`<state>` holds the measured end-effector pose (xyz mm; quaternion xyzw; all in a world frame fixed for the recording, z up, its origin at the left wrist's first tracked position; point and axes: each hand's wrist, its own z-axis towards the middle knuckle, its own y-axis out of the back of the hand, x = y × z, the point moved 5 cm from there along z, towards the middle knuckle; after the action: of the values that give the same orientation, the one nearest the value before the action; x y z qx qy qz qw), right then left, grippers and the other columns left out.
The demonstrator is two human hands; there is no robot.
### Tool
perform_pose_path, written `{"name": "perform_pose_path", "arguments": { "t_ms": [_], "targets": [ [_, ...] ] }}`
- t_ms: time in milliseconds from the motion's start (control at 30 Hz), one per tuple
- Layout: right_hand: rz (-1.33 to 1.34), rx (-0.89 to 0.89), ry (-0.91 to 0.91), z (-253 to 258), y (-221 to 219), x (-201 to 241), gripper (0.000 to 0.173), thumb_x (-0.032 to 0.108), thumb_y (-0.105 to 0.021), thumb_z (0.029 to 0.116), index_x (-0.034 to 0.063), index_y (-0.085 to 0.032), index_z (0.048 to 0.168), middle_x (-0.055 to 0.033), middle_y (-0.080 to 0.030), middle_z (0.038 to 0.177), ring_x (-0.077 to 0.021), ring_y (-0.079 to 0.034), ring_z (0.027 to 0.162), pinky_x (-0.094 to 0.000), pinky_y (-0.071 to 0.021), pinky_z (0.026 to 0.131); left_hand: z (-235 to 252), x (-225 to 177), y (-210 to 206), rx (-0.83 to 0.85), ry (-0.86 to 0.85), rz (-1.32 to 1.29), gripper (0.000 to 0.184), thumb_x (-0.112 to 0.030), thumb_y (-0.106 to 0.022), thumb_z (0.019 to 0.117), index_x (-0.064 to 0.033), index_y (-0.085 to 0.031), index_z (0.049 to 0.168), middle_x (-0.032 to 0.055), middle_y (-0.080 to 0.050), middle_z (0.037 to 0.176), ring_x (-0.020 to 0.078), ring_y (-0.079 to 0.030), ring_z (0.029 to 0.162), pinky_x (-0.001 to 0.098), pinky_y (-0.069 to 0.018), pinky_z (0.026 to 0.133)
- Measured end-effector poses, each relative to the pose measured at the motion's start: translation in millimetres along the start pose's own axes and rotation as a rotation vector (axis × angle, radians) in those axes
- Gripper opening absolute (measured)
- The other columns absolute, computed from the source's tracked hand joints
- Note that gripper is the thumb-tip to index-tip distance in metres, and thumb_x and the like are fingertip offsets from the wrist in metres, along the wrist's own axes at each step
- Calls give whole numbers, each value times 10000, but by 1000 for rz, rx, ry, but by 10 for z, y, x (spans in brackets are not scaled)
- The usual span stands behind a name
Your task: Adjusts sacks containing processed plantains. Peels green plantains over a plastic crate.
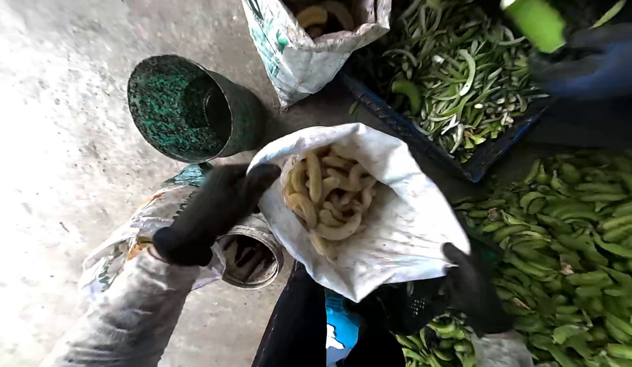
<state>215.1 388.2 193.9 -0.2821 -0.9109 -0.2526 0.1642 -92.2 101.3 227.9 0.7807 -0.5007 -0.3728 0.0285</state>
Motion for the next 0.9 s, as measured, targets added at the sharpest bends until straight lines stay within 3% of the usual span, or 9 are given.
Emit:
{"name": "perform_pose_path", "arguments": {
  "t_ms": [67, 133, 233, 300, 367, 533, 667, 767, 900],
  "targets": [
    [171, -50, 16, 24, 112, -79, 232, 172, -381, 1082, 62, -498, 1250, 77, -647, 953, 45, -646, 826, -166, -574, 731, 63, -333, 18, -36, -110, -81, 258, -307, -557, 1043, -156, -664, 863, -116, -541, 603, -49, -446, 457, 157, -402, 419],
    [-76, -100, -29, 137, 157, -294, 336, 232, -471, 1068, -14, -545, 1286, -31, -639, 1054, -32, -618, 911, -240, -548, 814, 202, -572, -152, -14, -230, -65, 262, -315, -571, 1028, -147, -689, 865, -119, -577, 637, -50, -510, 515, 182, -472, 486],
    [-494, 24, -136, 317, -134, -638, 527, 439, -544, 1033, -49, -653, 1197, -228, -677, 1114, -320, -654, 1033, -551, -518, 919, 556, -555, -481, 64, -295, 242, 381, -385, -535, 1049, -103, -676, 835, 1, -570, 661, 135, -553, 596, 402, -464, 575],
    [-539, 115, -175, 411, -384, -919, 571, 490, -511, 1036, -17, -639, 1264, -223, -676, 1183, -331, -649, 1120, -559, -502, 982, 865, -215, -555, 105, -180, 422, 421, -408, -497, 1070, -66, -698, 928, 134, -641, 791, 324, -634, 775, 598, -480, 714],
    [-537, 160, -208, 489, -536, -1117, 582, 512, -484, 1039, -12, -636, 1243, -222, -664, 1185, -329, -636, 1125, -554, -499, 974, 1061, 91, -551, 87, -67, 497, 417, -401, -475, 1082, -65, -722, 1059, 194, -696, 935, 400, -670, 926, 672, -482, 825],
    [-743, 239, -141, 449, -243, -883, 549, 516, -530, 1024, 34, -672, 1244, -200, -681, 1194, -340, -638, 1140, -584, -476, 987, 833, 362, -619, -61, -2, 352, 444, -489, -537, 1041, -68, -664, 1107, 170, -665, 922, 359, -651, 870, 632, -490, 777],
    [-625, 88, 105, 522, -137, -345, 683, 385, -638, 986, 4, -412, 1505, -252, -519, 1444, -359, -522, 1327, -540, -429, 1105, 260, 812, -962, -143, 249, 16, 727, -534, -712, 914, -63, -484, 1419, 218, -627, 1238, 364, -644, 1063, 595, -533, 887],
    [-795, 59, 150, 793, -390, -26, 820, 523, -650, 948, 87, -338, 1569, -255, -458, 1507, -425, -481, 1357, -638, -402, 1088, 94, 1137, -1636, -108, 405, -212, 741, -484, -740, 910, -28, -471, 1428, 207, -658, 1151, 313, -664, 1008, 528, -557, 884],
    [-946, 127, 117, 1305, -812, 26, 729, 571, -607, 956, 39, -491, 1440, -274, -516, 1420, -471, -525, 1282, -680, -437, 1016, 191, 1131, -2283, -110, 567, -341, 695, -476, -747, 911, -8, -546, 1382, 204, -653, 1249, 295, -638, 1154, 501, -520, 1003]
  ]
}}
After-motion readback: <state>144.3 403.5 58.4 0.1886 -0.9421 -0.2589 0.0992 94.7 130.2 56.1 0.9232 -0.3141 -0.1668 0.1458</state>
